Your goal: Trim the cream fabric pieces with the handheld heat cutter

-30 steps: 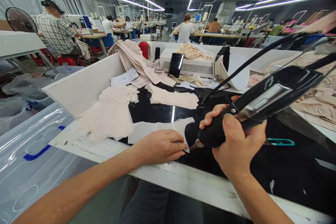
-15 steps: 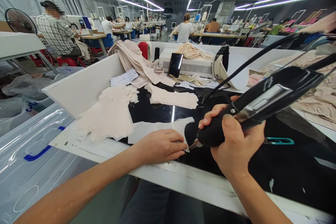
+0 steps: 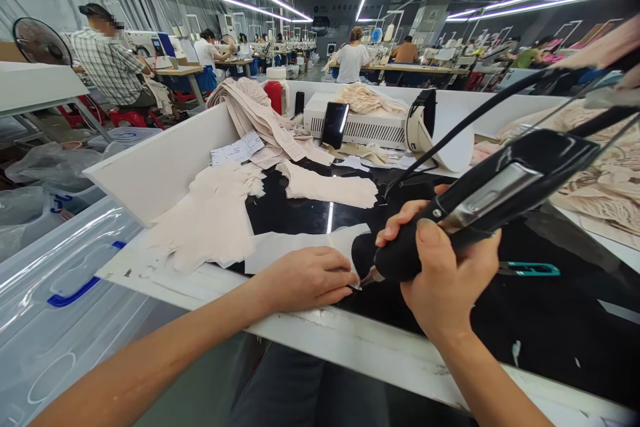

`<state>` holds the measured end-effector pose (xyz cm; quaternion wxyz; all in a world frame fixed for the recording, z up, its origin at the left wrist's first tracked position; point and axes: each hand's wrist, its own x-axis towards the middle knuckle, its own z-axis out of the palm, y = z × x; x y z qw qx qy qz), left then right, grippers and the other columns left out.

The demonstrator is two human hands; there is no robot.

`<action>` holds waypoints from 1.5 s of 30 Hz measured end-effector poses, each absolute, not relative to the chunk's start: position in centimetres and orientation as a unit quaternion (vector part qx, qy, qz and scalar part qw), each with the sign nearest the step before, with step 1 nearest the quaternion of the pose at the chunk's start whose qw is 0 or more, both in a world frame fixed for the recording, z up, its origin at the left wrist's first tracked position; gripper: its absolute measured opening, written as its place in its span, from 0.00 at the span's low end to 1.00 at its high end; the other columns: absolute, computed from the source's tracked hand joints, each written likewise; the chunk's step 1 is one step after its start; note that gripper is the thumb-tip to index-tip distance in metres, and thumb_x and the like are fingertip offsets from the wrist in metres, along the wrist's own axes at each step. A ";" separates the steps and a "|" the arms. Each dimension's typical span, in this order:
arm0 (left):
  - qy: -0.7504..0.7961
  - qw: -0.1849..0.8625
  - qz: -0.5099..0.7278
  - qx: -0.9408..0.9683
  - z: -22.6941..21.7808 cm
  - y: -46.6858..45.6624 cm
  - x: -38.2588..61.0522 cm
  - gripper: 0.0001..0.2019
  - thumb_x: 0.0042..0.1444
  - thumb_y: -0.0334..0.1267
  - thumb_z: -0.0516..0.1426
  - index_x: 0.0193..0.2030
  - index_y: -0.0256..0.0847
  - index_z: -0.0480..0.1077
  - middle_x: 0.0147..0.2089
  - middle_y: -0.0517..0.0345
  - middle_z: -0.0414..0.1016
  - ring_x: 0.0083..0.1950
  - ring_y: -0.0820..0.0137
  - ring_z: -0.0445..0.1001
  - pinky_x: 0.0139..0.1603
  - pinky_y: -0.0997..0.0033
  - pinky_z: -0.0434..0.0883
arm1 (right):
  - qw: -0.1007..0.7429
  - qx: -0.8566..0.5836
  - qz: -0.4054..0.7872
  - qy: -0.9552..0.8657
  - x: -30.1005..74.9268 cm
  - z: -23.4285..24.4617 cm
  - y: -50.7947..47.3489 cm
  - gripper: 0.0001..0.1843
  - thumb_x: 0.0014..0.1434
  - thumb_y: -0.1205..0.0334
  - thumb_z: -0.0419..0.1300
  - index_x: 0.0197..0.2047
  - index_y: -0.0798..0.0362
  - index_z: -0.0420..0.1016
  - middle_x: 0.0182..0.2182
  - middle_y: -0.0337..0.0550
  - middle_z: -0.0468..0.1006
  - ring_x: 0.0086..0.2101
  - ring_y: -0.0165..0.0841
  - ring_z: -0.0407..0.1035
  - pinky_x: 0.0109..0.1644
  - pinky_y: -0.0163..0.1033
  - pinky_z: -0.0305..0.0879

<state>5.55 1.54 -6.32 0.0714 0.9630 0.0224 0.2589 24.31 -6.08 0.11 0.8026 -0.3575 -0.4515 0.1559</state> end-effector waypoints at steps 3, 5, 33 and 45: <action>0.034 0.074 0.288 0.954 -5.9 1.6 5.2 0.15 0.85 0.38 0.57 0.67 0.36 0.82 0.63 0.39 0.87 0.64 0.58 0.87 0.71 0.58 0.83 | 0.794 -0.373 0.154 -0.454 24.5 0.0 -6.3 0.20 0.66 0.50 0.79 0.50 0.44 0.74 0.36 0.32 0.82 0.27 0.31 0.77 0.32 0.41 0.81; 0.056 0.091 0.305 0.946 -5.6 1.5 4.9 0.15 0.86 0.37 0.56 0.66 0.36 0.82 0.63 0.40 0.87 0.65 0.59 0.87 0.71 0.60 0.83 | 0.792 -0.379 0.159 -0.451 24.6 -0.1 -6.6 0.20 0.66 0.50 0.79 0.50 0.43 0.74 0.36 0.31 0.82 0.28 0.32 0.77 0.32 0.41 0.82; 0.027 -0.017 0.232 0.972 -5.1 1.0 9.6 0.11 0.83 0.38 0.61 0.63 0.36 0.81 0.53 0.49 0.84 0.54 0.59 0.83 0.63 0.58 0.84 | 0.818 -0.376 0.095 -0.425 29.1 0.3 -3.9 0.24 0.64 0.44 0.82 0.44 0.45 0.74 0.34 0.31 0.84 0.25 0.30 0.76 0.29 0.37 0.80; 0.055 -0.004 0.213 0.975 -5.1 0.8 9.0 0.13 0.86 0.41 0.57 0.61 0.37 0.81 0.52 0.52 0.83 0.48 0.62 0.79 0.55 0.60 0.82 | 0.811 -0.380 0.088 -0.435 29.2 0.2 -4.0 0.23 0.65 0.45 0.81 0.44 0.44 0.73 0.35 0.32 0.84 0.25 0.30 0.76 0.30 0.37 0.80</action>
